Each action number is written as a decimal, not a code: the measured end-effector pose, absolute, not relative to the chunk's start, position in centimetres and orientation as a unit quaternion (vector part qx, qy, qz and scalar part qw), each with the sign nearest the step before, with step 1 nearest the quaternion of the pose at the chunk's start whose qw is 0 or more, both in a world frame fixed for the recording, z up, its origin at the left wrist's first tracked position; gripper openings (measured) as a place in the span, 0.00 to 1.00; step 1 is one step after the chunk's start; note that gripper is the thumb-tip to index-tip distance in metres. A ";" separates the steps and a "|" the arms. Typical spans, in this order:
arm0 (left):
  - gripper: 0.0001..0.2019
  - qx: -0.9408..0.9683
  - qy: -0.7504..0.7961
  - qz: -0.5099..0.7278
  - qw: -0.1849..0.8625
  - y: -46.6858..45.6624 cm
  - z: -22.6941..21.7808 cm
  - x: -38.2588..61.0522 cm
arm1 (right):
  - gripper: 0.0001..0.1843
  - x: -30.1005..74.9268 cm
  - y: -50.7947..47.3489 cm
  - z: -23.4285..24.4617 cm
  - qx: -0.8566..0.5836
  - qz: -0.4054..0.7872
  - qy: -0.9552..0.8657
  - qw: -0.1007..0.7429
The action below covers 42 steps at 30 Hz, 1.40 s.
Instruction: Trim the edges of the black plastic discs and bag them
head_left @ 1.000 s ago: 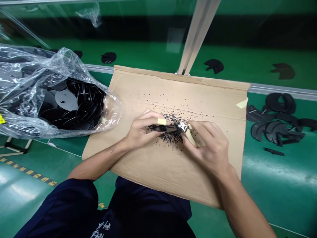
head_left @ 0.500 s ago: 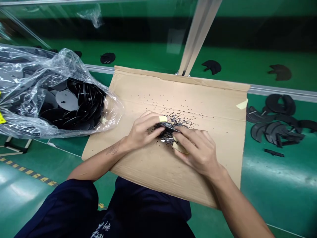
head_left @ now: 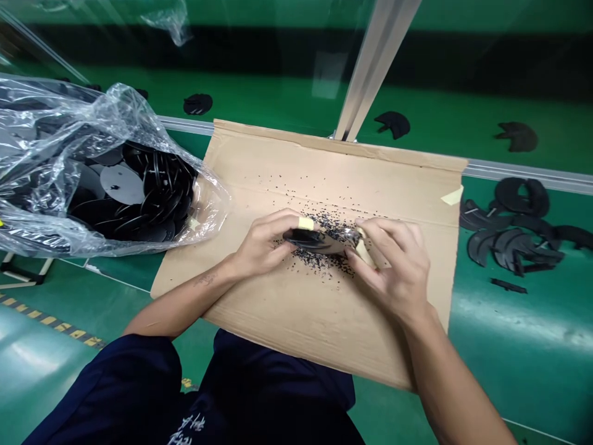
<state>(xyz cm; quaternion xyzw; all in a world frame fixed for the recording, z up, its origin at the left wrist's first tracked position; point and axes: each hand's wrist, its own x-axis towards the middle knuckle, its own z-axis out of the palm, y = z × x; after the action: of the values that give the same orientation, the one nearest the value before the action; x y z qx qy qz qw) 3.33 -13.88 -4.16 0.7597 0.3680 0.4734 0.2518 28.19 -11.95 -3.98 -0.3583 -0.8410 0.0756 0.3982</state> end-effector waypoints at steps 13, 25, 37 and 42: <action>0.19 0.753 0.327 0.491 0.292 -14.1 -4.6 3.6 | 0.20 28.9 -11.9 -3.5 -0.308 0.064 -0.891 0.328; 0.15 0.754 0.316 0.486 0.309 -14.1 -4.4 3.7 | 0.22 28.7 -12.1 -3.4 -0.303 0.048 -0.893 0.328; 0.17 0.746 0.313 0.492 0.321 -14.4 -4.8 3.9 | 0.20 29.1 -12.7 -2.8 -0.302 0.012 -0.908 0.291; 0.14 0.754 0.313 0.481 0.321 -14.4 -4.5 3.7 | 0.13 28.6 -12.8 -3.2 -0.299 0.118 -0.892 0.319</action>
<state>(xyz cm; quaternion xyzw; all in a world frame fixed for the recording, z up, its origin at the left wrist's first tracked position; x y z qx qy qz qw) 3.72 -14.36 -4.47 0.7538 0.3129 0.4807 0.3207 28.58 -12.82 -3.18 -0.2990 -0.8915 0.1179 0.3192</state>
